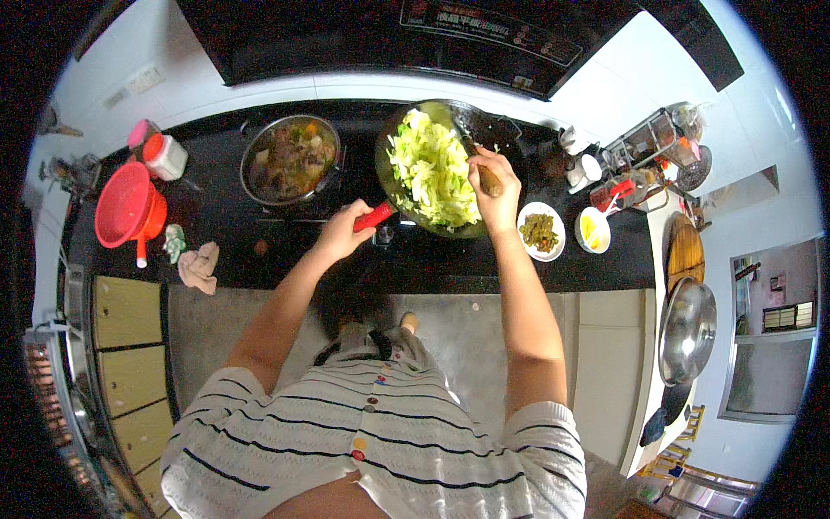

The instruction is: The person stirs cabbage in a wok, adds salt, and transfers a cooked vegetable dish into a microwave before returning it to the table. They then wash several plates and bowls in the sink and wipe the countertop with a cloth.

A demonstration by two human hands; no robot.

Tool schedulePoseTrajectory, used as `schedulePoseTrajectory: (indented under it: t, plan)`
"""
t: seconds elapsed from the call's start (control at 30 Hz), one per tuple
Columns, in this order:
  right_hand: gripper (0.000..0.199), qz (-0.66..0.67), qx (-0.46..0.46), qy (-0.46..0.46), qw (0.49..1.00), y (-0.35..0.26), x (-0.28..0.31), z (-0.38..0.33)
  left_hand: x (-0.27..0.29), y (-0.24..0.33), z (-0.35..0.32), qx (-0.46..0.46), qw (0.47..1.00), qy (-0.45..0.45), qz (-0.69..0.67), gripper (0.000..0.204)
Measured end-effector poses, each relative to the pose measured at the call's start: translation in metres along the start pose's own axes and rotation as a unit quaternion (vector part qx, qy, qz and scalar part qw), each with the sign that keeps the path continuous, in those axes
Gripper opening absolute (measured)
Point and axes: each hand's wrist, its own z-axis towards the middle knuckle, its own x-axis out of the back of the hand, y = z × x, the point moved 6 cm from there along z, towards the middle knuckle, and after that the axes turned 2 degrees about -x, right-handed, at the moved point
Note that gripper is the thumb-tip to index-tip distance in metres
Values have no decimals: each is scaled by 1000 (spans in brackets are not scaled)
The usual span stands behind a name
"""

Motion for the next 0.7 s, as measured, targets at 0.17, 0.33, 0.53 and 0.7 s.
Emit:
schedulePoseTrajectory:
  t: [0.17,0.33,0.53,0.7]
  plan:
    - [15,50,-12,-168,984,-27,25,-14,-3,-4,0,8,1000,4,3,39]
    - [20,-10,25,-354,935,-89,64,-33,2,-1,-2,12,1000,11,8,37]
    - [23,-69,17,-364,929,-142,106,-39,-5,-7,1,6,1000,5,-1,38]
    - [24,-74,-8,-364,929,-153,125,-33,-4,-9,-1,8,1000,4,7,38]
